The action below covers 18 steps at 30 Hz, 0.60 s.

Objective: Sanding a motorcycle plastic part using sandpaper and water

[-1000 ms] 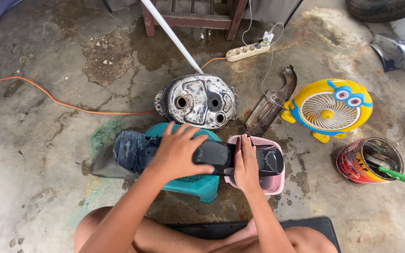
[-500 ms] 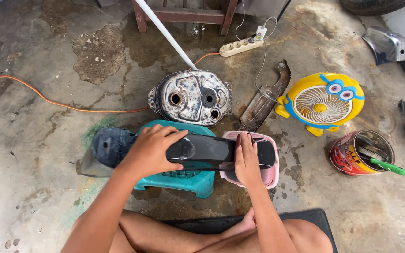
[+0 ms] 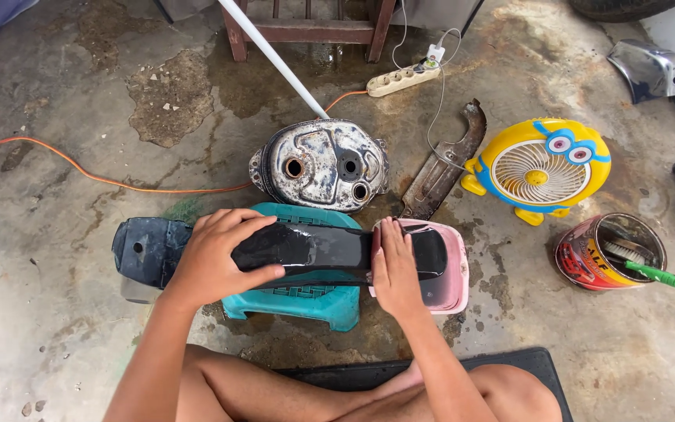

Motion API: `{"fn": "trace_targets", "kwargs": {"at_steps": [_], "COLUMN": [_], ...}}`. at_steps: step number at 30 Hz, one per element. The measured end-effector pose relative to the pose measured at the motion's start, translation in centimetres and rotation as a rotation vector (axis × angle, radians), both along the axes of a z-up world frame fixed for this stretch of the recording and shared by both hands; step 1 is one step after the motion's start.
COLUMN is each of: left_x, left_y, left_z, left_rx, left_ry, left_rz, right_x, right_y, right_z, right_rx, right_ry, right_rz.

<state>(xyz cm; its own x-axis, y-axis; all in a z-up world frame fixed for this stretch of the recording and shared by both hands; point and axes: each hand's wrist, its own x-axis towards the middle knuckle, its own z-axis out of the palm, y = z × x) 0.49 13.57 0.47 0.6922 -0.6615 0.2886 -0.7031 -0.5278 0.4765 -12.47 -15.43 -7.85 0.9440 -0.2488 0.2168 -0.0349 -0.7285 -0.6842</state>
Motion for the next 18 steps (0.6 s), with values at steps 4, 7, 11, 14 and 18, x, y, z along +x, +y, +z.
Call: {"fn": "trace_targets", "kwargs": {"at_steps": [4, 7, 11, 14, 18], "left_x": [0.5, 0.6, 0.5, 0.2, -0.4], "left_y": [0.5, 0.2, -0.1, -0.1, -0.9], "left_z": [-1.3, -0.9, -0.6, -0.3, 0.3], "left_rx": [-0.103, -0.107, -0.105, -0.115, -0.121], "left_ry": [0.038, 0.057, 0.113, 0.164, 0.22], "left_rz": [0.083, 0.106, 0.144, 0.162, 0.158], "right_x": [0.2, 0.7, 0.5, 0.2, 0.6], "right_y": [-2.1, -0.4, 1.5, -0.1, -1.4], "right_z": [-2.2, -1.7, -0.4, -1.7, -4.7], "right_rx": [-0.213, -0.111, 0.163, 0.066, -0.112], "right_ry": [-0.041, -0.059, -0.126, -0.147, -0.131], "right_rz": [-0.03, -0.051, 0.059, 0.075, -0.064]}}
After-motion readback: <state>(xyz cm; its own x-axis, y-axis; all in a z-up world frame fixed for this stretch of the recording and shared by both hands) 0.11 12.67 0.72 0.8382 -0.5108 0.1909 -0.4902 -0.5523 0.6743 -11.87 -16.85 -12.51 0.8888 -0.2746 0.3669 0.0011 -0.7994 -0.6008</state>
